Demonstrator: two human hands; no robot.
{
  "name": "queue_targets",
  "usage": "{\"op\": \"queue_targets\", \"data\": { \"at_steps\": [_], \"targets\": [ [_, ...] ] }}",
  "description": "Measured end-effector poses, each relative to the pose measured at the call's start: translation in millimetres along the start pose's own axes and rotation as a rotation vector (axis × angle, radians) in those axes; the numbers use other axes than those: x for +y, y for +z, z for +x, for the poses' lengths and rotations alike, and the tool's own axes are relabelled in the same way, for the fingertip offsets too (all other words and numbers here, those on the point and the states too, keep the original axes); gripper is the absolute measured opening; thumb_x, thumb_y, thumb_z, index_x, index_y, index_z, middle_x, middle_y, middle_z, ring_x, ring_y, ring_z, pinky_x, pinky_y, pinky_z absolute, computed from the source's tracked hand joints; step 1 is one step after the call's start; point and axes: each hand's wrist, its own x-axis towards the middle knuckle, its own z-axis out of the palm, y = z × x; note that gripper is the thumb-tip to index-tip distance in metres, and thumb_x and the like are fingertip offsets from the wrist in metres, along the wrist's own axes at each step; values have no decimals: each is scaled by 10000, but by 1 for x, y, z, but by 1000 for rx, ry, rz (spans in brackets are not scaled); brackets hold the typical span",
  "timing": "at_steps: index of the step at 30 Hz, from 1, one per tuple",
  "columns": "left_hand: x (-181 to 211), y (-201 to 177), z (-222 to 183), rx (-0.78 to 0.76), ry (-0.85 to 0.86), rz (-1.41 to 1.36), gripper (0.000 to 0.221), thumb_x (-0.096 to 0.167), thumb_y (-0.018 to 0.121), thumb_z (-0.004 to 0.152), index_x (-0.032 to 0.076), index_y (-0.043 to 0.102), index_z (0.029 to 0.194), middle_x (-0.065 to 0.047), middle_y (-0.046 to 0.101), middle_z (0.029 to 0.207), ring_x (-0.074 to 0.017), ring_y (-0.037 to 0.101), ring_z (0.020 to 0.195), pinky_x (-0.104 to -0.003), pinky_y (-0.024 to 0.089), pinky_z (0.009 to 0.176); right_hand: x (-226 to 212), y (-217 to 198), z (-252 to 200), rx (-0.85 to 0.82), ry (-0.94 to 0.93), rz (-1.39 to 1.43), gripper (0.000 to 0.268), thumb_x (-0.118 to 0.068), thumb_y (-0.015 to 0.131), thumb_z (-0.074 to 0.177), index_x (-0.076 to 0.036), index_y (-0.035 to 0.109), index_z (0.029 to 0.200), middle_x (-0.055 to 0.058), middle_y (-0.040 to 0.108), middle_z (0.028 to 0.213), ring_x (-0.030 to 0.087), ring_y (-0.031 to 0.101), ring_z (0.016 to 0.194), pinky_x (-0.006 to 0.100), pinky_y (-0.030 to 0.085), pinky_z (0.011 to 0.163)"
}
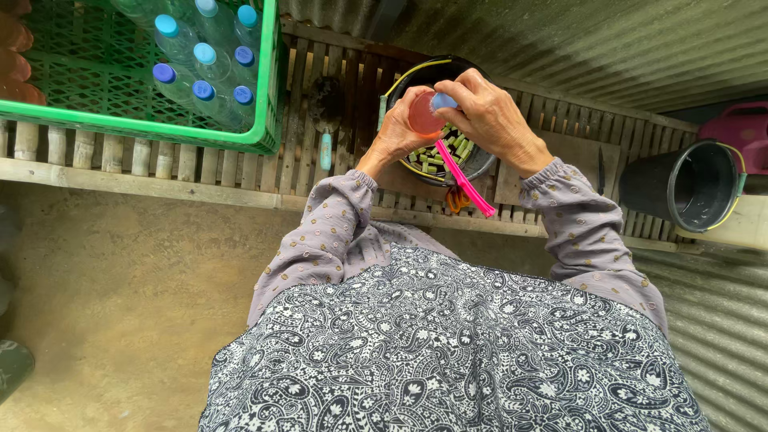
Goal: The person uses a blue funnel and a white scoop to transfer chopped green vegetables from a bucket into plastic bottles. The person then caps the bottles and places them into a green crate.
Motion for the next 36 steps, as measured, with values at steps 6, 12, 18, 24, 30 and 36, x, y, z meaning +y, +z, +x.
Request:
{"op": "queue_targets", "data": {
  "at_steps": [6, 12, 18, 24, 30, 36],
  "targets": [
    [4, -4, 1, -49, -52, 29, 779, 273, 951, 713, 190, 513, 1351, -70, 642, 1289, -235, 648, 1199, -363, 552, 1031, -2, -2, -6, 35, -48, 25, 453, -200, 783, 959, -48, 642, 1361, 133, 617, 1151, 296, 662, 987, 401, 572, 798],
    [4, 0, -2, -28, -15, -17, 763, 248, 949, 719, 188, 520, 1347, -76, 631, 1307, -239, 641, 1224, -371, 558, 1046, 5, 9, -13, 84, -41, -6, 435, -172, 805, 949, -67, 638, 1336, 110, 599, 1126, 296, 646, 1020, 414, 561, 861],
    [-7, 7, -3, 30, 34, -25, 872, 298, 980, 679, 156, 479, 1378, -82, 610, 1329, -250, 616, 1247, -369, 543, 1045, 5, 20, -19, 146, 52, 42, 452, -151, 803, 963, -62, 621, 1367, 136, 590, 1149, 306, 650, 1007, 415, 557, 833],
    [-32, 12, -17, 166, 5, 90, 862, 334, 1001, 643, 132, 536, 1340, -72, 635, 1311, -247, 635, 1226, -375, 540, 1041, -1, 27, -19, 205, 72, 150, 481, -175, 794, 980, -35, 590, 1393, 162, 585, 1212, 328, 647, 1050, 415, 562, 873],
    [-41, 16, -17, 174, -54, 150, 789, 303, 978, 688, 139, 554, 1333, -69, 622, 1319, -263, 622, 1234, -388, 529, 1045, 0, 40, -21, 271, 134, 192, 416, -208, 803, 995, -63, 630, 1344, 118, 596, 1160, 266, 656, 1025, 379, 575, 865],
    [-42, 15, -18, 203, 36, 181, 968, 294, 1002, 588, 106, 472, 1375, -119, 571, 1326, -313, 587, 1225, -410, 509, 1014, 9, 54, -28, 328, 176, 272, 452, -185, 802, 997, -56, 610, 1386, 121, 580, 1224, 212, 638, 1002, 325, 569, 824]
  ]
}}
